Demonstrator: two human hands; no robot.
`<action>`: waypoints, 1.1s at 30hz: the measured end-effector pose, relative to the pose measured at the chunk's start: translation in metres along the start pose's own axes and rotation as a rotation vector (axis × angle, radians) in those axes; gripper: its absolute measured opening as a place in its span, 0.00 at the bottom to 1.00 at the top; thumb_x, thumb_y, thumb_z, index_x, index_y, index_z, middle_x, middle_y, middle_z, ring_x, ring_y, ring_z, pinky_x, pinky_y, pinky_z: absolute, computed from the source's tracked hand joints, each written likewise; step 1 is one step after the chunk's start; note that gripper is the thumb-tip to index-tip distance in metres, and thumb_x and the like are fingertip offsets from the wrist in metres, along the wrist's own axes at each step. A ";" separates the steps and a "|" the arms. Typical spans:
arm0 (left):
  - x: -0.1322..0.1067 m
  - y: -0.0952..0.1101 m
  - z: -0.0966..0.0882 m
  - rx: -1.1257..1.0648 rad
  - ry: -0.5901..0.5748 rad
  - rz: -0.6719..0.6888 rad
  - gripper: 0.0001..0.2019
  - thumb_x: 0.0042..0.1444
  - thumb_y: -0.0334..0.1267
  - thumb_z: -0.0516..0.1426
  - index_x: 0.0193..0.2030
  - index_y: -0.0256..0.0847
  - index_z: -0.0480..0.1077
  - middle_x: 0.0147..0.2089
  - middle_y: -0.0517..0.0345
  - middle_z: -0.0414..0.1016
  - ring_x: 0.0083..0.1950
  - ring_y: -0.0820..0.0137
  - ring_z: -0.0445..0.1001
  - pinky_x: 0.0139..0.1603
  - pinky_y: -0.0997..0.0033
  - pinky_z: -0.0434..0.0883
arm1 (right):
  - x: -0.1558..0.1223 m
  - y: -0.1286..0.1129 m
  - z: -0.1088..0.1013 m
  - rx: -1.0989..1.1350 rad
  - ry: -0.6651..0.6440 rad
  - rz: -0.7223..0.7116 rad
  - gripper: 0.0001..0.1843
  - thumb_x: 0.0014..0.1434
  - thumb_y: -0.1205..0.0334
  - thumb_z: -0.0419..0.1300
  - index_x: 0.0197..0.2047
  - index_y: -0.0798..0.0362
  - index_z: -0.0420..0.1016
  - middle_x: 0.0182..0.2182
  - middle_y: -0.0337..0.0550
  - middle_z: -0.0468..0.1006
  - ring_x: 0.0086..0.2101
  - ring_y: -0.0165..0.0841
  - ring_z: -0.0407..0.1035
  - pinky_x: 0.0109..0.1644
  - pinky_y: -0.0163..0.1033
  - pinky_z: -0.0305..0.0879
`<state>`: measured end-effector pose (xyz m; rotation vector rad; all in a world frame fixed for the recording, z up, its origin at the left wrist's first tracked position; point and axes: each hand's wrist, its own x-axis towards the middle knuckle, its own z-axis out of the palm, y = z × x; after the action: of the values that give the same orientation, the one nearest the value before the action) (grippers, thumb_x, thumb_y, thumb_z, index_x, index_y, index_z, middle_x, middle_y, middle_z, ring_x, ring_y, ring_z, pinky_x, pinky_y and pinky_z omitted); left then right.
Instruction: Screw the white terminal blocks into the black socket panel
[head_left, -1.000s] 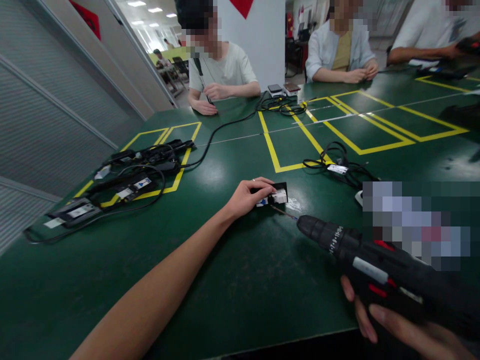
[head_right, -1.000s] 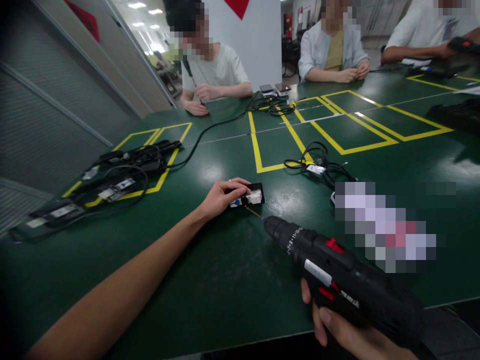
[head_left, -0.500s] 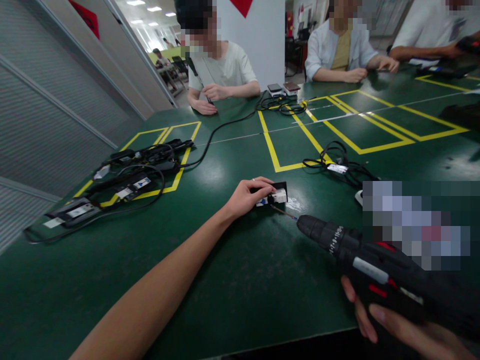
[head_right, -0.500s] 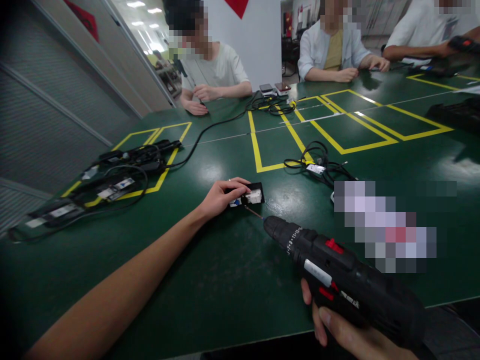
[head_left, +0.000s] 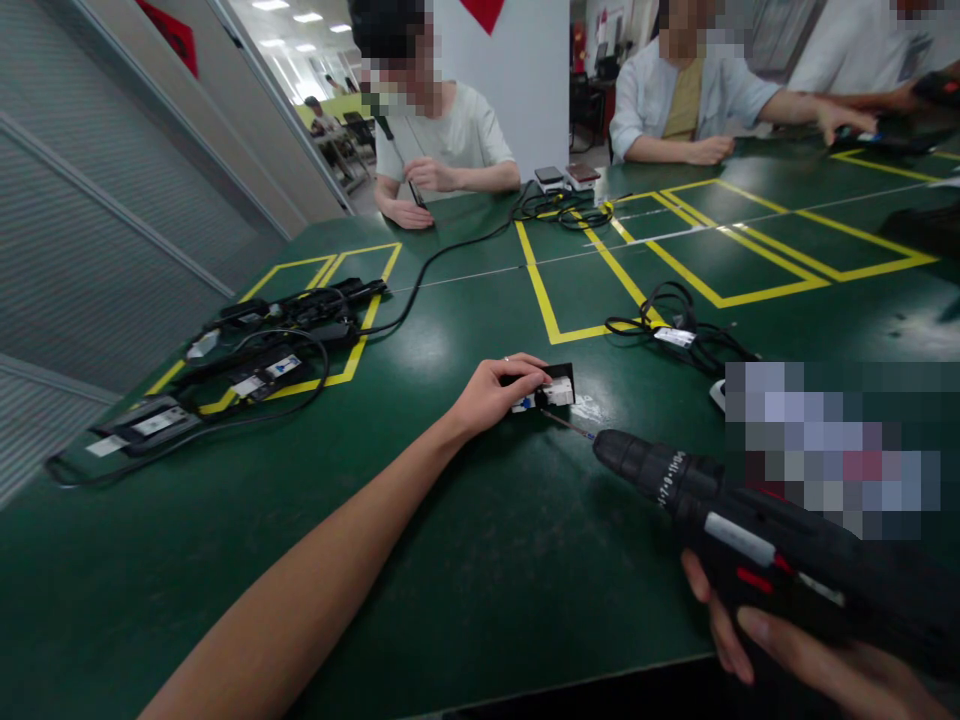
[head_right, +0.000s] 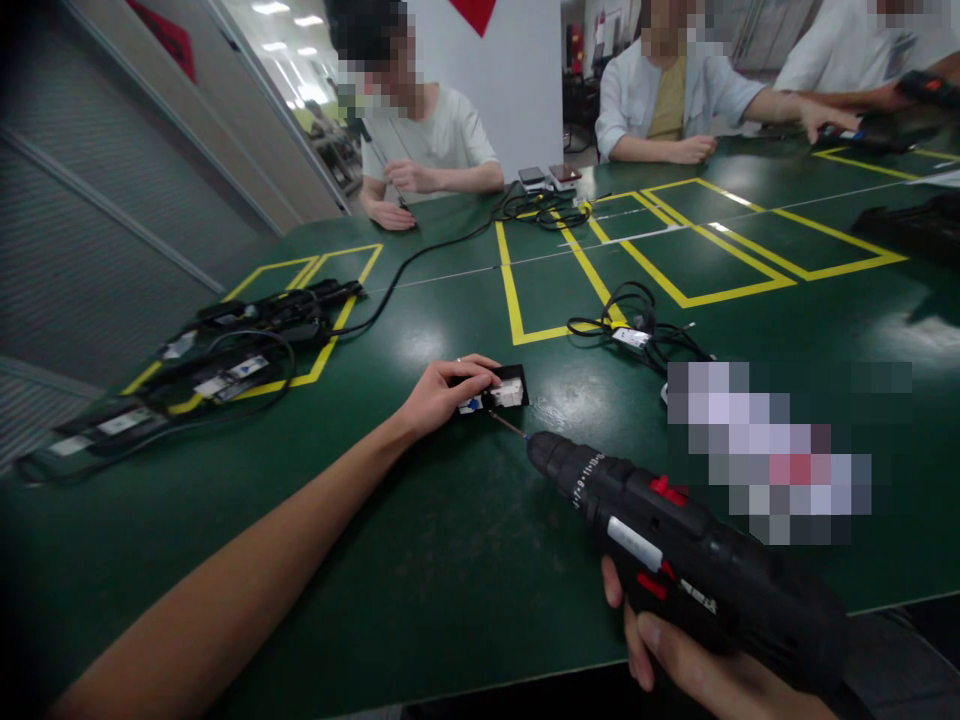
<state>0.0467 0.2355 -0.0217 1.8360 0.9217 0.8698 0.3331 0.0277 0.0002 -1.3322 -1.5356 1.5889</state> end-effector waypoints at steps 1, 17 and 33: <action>0.000 0.000 0.000 0.003 -0.001 -0.002 0.12 0.57 0.43 0.56 0.36 0.39 0.77 0.47 0.49 0.73 0.48 0.64 0.71 0.53 0.61 0.66 | 0.000 0.002 -0.001 -0.003 -0.003 0.001 0.13 0.62 0.53 0.52 0.44 0.47 0.73 0.24 0.42 0.76 0.26 0.37 0.73 0.35 0.43 0.73; -0.001 0.002 0.001 0.007 0.003 -0.012 0.12 0.57 0.44 0.55 0.36 0.40 0.78 0.47 0.49 0.73 0.48 0.63 0.71 0.51 0.60 0.67 | -0.008 0.016 -0.004 0.040 -0.085 0.067 0.14 0.65 0.53 0.46 0.48 0.45 0.67 0.29 0.41 0.75 0.32 0.36 0.71 0.42 0.43 0.65; 0.000 0.001 0.000 0.014 -0.006 0.002 0.12 0.57 0.43 0.56 0.36 0.39 0.77 0.47 0.49 0.73 0.48 0.64 0.71 0.52 0.61 0.66 | -0.007 0.010 -0.003 0.015 -0.048 0.068 0.12 0.64 0.52 0.48 0.47 0.45 0.66 0.28 0.41 0.75 0.30 0.37 0.70 0.40 0.45 0.64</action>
<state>0.0466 0.2355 -0.0210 1.8509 0.9247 0.8604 0.3410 0.0208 -0.0069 -1.3610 -1.5178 1.6823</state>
